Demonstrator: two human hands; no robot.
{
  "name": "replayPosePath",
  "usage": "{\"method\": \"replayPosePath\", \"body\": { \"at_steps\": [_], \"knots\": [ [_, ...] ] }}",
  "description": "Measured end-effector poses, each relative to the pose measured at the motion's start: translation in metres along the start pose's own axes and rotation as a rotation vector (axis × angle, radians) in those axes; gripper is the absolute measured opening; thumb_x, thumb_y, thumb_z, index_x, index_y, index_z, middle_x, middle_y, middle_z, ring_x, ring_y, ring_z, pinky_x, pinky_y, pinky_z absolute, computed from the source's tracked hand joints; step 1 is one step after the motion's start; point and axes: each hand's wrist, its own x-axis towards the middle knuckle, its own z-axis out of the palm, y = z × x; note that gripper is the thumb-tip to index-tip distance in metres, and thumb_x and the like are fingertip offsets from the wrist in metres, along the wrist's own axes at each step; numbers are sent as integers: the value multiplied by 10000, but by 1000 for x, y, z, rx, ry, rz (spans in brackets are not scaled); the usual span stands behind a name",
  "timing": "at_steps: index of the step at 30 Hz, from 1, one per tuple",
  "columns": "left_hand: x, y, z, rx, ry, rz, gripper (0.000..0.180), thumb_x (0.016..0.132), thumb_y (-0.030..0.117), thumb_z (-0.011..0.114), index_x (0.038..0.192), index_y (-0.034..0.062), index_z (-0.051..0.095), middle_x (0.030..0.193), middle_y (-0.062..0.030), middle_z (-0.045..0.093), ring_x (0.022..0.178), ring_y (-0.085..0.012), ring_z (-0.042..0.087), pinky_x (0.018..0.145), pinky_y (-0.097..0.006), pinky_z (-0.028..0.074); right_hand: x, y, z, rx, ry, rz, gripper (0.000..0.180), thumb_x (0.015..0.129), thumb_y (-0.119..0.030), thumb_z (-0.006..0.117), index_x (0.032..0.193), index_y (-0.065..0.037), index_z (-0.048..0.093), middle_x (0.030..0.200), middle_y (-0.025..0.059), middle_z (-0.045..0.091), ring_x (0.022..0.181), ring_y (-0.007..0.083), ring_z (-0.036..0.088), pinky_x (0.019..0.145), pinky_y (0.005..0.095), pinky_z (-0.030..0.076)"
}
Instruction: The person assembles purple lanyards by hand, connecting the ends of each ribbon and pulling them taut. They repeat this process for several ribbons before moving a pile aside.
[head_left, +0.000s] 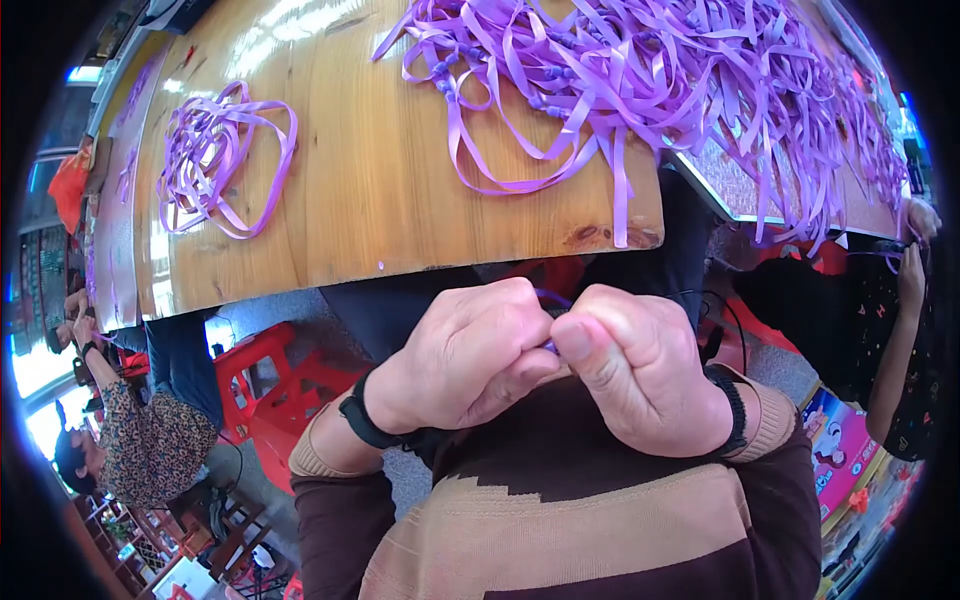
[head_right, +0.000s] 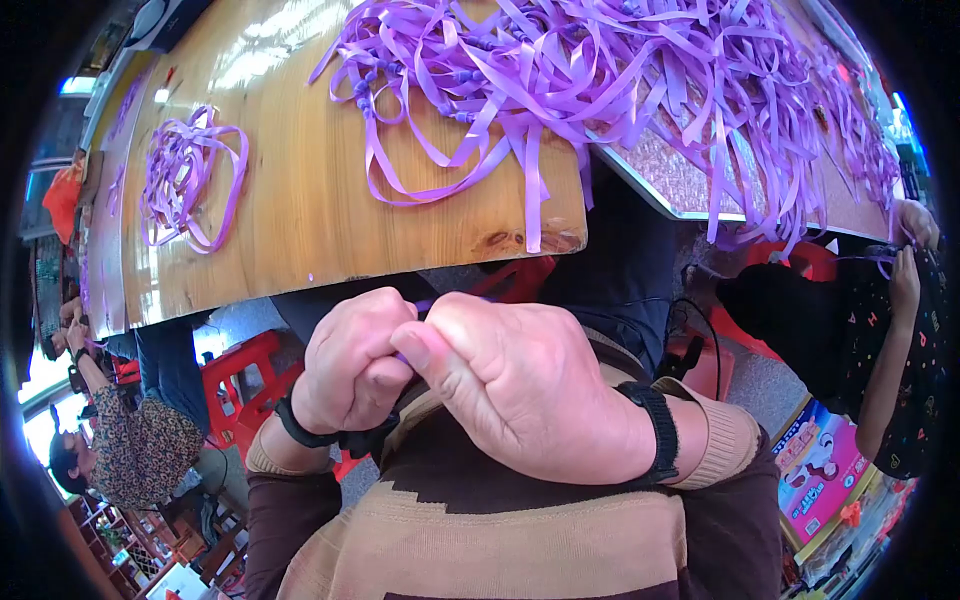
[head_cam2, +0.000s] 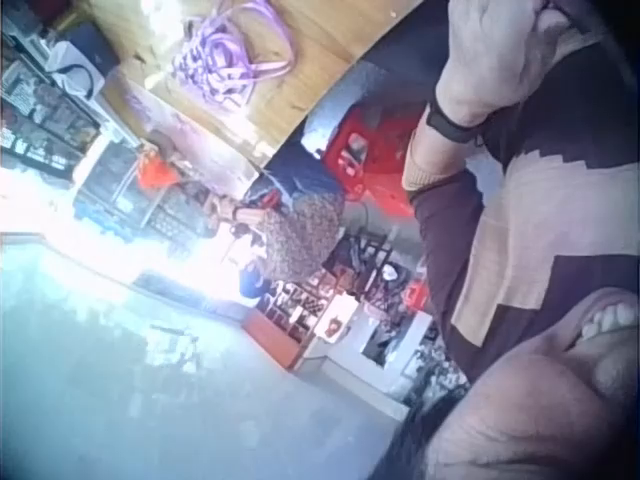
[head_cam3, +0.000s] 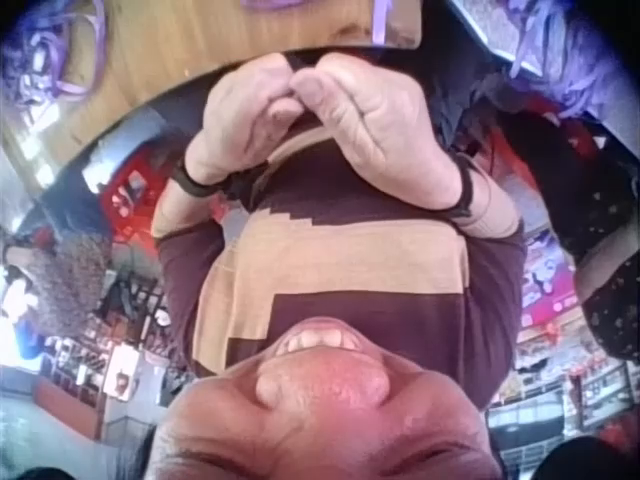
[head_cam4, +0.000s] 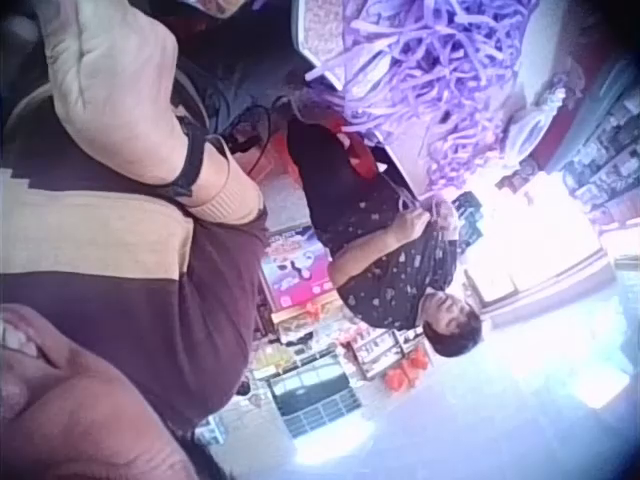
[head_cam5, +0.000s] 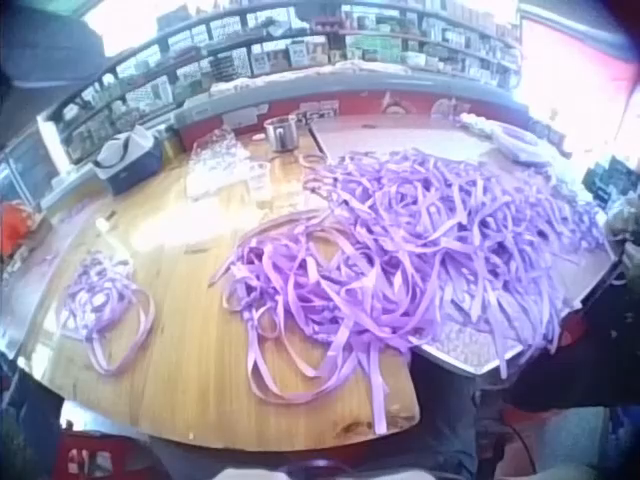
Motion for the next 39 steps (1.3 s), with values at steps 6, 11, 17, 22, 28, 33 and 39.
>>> {"method": "replayPosePath", "body": {
  "at_steps": [6,11,17,22,28,33,39],
  "knots": [
    [-7,3,9,-192,130,-124,302,890,252,442,831,-36,512,631,-103,435,495,-218,399,425,-306,305,-1,4,2,-54,60,-60,163,899,-110,470,790,6,507,630,91,475,487,225,463,449,296,350],
    [-4,5,16,-141,195,-135,202,866,165,487,820,-31,507,630,-96,437,490,-216,401,423,-304,313,-2,5,3,-111,97,-84,149,892,-100,479,793,9,504,627,93,481,478,229,458,439,302,344],
    [-1,-2,-1,135,10,66,166,748,81,621,734,27,465,596,-62,408,463,-217,411,390,-316,328,-2,2,1,-79,12,-19,200,899,-118,471,750,12,504,612,88,470,484,222,446,451,295,337],
    [8,2,-17,373,-178,146,195,745,148,620,748,18,475,621,-79,432,473,-227,447,397,-323,355,-1,-4,0,233,-39,227,310,942,-183,407,710,8,480,603,27,419,533,100,390,495,239,322],
    [3,5,1,70,82,-75,211,870,188,528,841,-21,519,711,-102,505,522,-211,442,468,-286,363,1,-5,-2,176,-8,237,320,943,-211,407,716,4,477,610,33,432,530,98,399,495,238,329],
    [-6,15,11,-360,212,-412,307,916,264,423,855,-23,510,740,-111,498,609,-181,457,564,-271,367,2,-1,1,30,89,90,303,936,-195,421,721,8,485,602,51,441,504,129,418,477,253,333],
    [-8,10,19,-284,266,-357,246,903,219,451,823,-8,501,685,-99,464,563,-192,440,508,-277,353,1,4,4,-98,118,-4,274,923,-161,441,714,9,493,596,69,445,486,174,439,454,275,337]
  ]
}}
